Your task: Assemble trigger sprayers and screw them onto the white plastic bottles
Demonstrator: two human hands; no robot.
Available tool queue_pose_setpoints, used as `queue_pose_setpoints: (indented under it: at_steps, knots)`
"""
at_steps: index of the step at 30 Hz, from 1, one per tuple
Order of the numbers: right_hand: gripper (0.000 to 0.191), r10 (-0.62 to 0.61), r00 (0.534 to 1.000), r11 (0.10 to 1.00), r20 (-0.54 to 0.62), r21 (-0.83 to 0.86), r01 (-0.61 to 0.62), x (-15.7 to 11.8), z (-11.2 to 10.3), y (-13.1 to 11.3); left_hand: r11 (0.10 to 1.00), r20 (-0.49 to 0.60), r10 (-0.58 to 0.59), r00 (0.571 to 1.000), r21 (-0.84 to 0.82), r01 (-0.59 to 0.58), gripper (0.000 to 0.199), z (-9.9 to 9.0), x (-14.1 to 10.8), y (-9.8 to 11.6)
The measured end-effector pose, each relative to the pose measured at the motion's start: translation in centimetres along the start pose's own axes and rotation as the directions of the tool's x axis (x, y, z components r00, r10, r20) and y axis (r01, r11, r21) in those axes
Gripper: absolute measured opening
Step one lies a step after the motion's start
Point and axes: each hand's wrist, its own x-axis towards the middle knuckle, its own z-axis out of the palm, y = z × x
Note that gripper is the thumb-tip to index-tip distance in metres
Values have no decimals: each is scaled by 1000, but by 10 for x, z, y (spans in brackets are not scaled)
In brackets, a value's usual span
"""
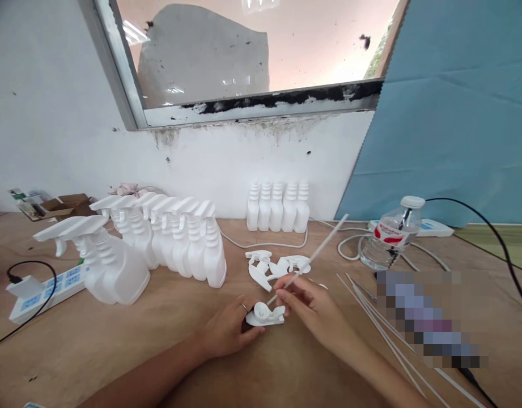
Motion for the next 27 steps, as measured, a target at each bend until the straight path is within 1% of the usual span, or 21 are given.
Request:
queue_pose_setpoints:
  at_steps: [3, 6, 10, 15, 21, 27]
  knots:
    - [25, -105, 993, 982, 48, -154, 111, 5, 13, -6, 999, -5, 24, 1000, -27, -24, 35, 0, 0, 0]
    - [25, -136, 990, 960, 46, -242, 143, 10, 19, -7, 999, -6, 30, 1000, -38, -30, 37, 0, 0, -2]
    - [26, -132, 991, 960, 26, -245, 134, 12, 22, -2, 998, -12, 48, 999, -49, -48, 37, 2, 0, -3]
    - [24, -149, 989, 964, 3, -224, 146, 11, 25, 5, 998, -13, 52, 999, -46, -53, 43, 2, 1, -3]
    - [22, -154, 988, 951, 17, -268, 153, 7, 26, 5, 998, -6, 52, 999, -37, -53, 44, 1, 1, -3]
    - [19, -234, 972, 918, 15, -325, 226, 5, 25, 3, 999, -14, 35, 999, -4, -35, 40, 2, 1, -2]
